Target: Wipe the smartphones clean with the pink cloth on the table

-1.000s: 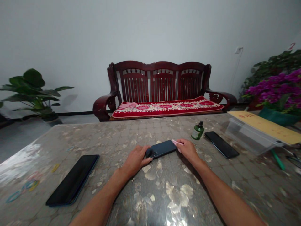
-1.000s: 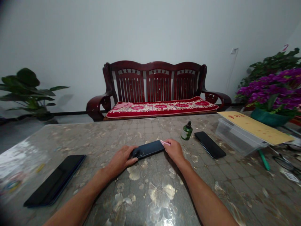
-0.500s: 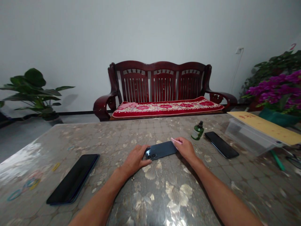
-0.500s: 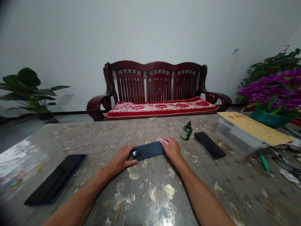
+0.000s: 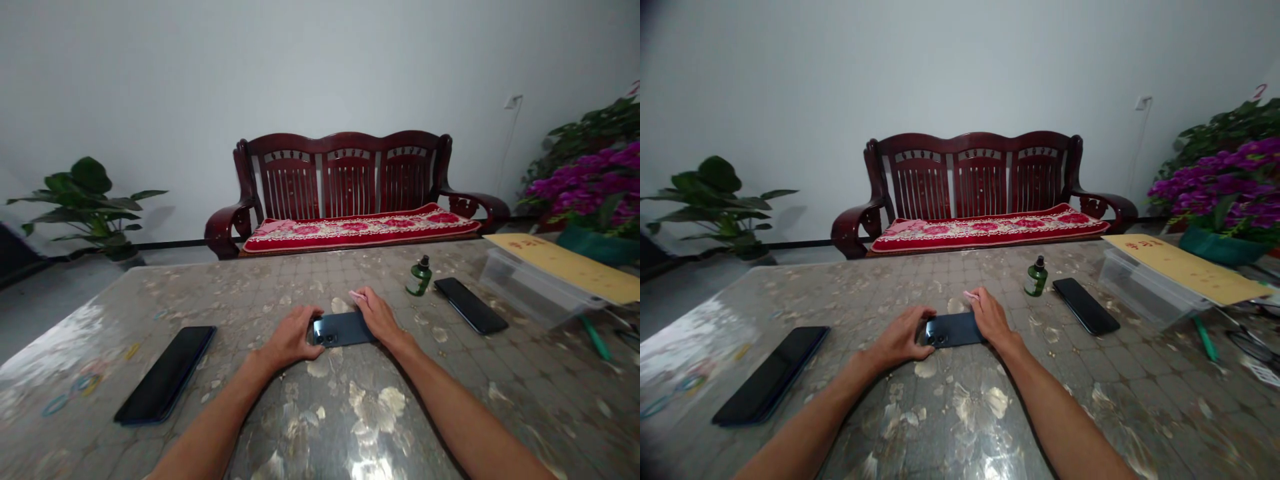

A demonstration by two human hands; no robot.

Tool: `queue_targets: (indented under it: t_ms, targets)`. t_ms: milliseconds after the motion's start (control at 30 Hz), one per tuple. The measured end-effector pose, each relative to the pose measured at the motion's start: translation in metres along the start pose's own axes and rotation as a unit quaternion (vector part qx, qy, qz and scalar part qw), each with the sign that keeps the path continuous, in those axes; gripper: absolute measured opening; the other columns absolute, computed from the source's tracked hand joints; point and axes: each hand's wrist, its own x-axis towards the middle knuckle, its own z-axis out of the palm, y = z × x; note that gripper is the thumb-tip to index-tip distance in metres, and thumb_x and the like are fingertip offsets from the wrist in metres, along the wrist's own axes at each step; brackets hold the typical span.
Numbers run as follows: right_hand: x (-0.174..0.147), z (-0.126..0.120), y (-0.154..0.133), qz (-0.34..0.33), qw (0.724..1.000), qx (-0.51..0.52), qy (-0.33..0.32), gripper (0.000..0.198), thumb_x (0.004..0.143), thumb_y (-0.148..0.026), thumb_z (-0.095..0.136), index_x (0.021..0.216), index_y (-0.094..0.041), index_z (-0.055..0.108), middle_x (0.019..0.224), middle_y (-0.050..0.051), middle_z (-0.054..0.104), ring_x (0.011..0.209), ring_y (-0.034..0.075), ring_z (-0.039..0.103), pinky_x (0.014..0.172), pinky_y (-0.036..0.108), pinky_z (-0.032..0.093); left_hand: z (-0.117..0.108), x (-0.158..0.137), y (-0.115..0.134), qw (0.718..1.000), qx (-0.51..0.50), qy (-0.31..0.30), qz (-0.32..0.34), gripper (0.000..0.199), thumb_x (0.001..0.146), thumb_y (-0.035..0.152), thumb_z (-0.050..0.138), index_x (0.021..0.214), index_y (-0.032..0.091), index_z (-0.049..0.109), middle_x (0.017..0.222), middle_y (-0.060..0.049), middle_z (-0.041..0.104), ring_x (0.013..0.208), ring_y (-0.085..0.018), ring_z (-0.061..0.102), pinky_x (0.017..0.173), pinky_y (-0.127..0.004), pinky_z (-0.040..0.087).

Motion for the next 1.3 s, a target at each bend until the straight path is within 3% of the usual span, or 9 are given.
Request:
queue_targets:
  t_ms: [167, 267, 433, 700, 833, 933, 1033, 1133, 1300]
  targets:
    - [-0.004, 0.001, 0.0, -0.046, 0.997, -0.046, -0.029, 0.023, 0.099, -0.035, 0.035, 0.096, -0.025, 0.054, 0.091, 0.003, 0.065, 0.087, 0.019, 0.061, 0.079, 0.028, 0.04, -0.004, 0.004, 0.006, 1.0, 0.022, -0.007, 0.013, 0.065, 0.058, 0.025, 0.076, 0.119, 0.02, 0.055, 0.113, -0.008, 0.066, 0.108, -0.03, 0.06, 0.099, -0.044, 0.047]
    - [-0.004, -0.001, -0.001, -0.052, 0.997, -0.039, -0.032, 0.023, 0.1, -0.037, 0.036, 0.097, -0.025, 0.055, 0.089, 0.002, 0.065, 0.085, 0.019, 0.061, 0.078, 0.027, 0.039, -0.009, 0.007, 0.011, 0.999, -0.015, -0.029, 0.013, 0.07, 0.058, 0.024, 0.076, 0.123, 0.021, 0.053, 0.119, -0.008, 0.065, 0.111, -0.029, 0.061, 0.1, -0.043, 0.048]
    - [-0.003, -0.01, -0.001, -0.032, 0.999, 0.012, -0.02, 0.025, 0.099, -0.043, 0.038, 0.098, -0.025, 0.055, 0.08, 0.0, 0.063, 0.076, 0.019, 0.06, 0.072, 0.027, 0.039, -0.018, 0.016, 0.021, 0.995, -0.079, -0.049, 0.03, 0.072, 0.059, 0.021, 0.075, 0.128, 0.022, 0.052, 0.122, -0.011, 0.065, 0.111, -0.029, 0.063, 0.098, -0.041, 0.05]
    - [-0.002, -0.014, 0.002, 0.017, 0.993, 0.11, 0.049, 0.025, 0.09, -0.044, 0.041, 0.086, -0.024, 0.056, 0.074, -0.002, 0.059, 0.075, 0.018, 0.055, 0.068, 0.027, 0.037, -0.031, 0.032, 0.03, 0.978, -0.203, -0.001, 0.055, 0.092, 0.063, 0.019, 0.081, 0.145, 0.023, 0.04, 0.133, -0.013, 0.062, 0.119, -0.029, 0.062, 0.107, -0.046, 0.045]
    - [0.0, -0.006, 0.002, 0.066, 0.978, 0.174, 0.089, 0.027, 0.082, -0.046, 0.043, 0.078, -0.022, 0.056, 0.073, -0.001, 0.058, 0.076, 0.019, 0.054, 0.067, 0.027, 0.038, -0.021, 0.045, 0.049, 0.932, -0.355, 0.075, 0.027, 0.104, 0.058, 0.019, 0.09, 0.148, 0.023, 0.038, 0.14, -0.017, 0.057, 0.13, -0.03, 0.055, 0.113, -0.044, 0.04]
    - [0.0, 0.004, -0.002, 0.098, 0.96, 0.239, 0.107, 0.03, 0.079, -0.049, 0.047, 0.074, -0.022, 0.056, 0.073, -0.001, 0.059, 0.075, 0.018, 0.054, 0.067, 0.027, 0.041, 0.001, 0.055, 0.072, 0.87, -0.473, 0.142, -0.015, 0.105, 0.051, 0.017, 0.093, 0.143, 0.022, 0.044, 0.142, -0.017, 0.056, 0.133, -0.032, 0.052, 0.112, -0.042, 0.04]
    - [-0.001, 0.012, -0.006, 0.138, 0.932, 0.312, 0.126, 0.031, 0.076, -0.052, 0.051, 0.075, -0.022, 0.056, 0.072, 0.0, 0.061, 0.071, 0.019, 0.056, 0.064, 0.028, 0.043, 0.025, 0.059, 0.098, 0.816, -0.557, 0.148, -0.046, 0.092, 0.05, 0.015, 0.092, 0.133, 0.02, 0.053, 0.135, -0.015, 0.062, 0.125, -0.032, 0.059, 0.109, -0.041, 0.045]
    - [-0.003, 0.015, -0.011, 0.159, 0.915, 0.34, 0.146, 0.029, 0.075, -0.05, 0.052, 0.076, -0.022, 0.057, 0.073, 0.001, 0.063, 0.071, 0.019, 0.058, 0.063, 0.029, 0.046, 0.04, 0.059, 0.119, 0.791, -0.581, 0.169, -0.093, 0.068, 0.05, 0.006, 0.087, 0.113, 0.016, 0.066, 0.122, -0.012, 0.069, 0.121, -0.03, 0.061, 0.108, -0.035, 0.044]
    - [-0.01, 0.016, -0.026, 0.148, 0.884, 0.399, 0.193, 0.031, 0.08, -0.053, 0.056, 0.08, -0.022, 0.058, 0.078, 0.003, 0.065, 0.075, 0.02, 0.061, 0.069, 0.031, 0.051, 0.047, 0.055, 0.131, 0.775, -0.574, 0.231, -0.132, 0.049, 0.062, 0.004, 0.081, 0.108, 0.019, 0.07, 0.112, -0.006, 0.072, 0.112, -0.023, 0.065, 0.105, -0.03, 0.045]
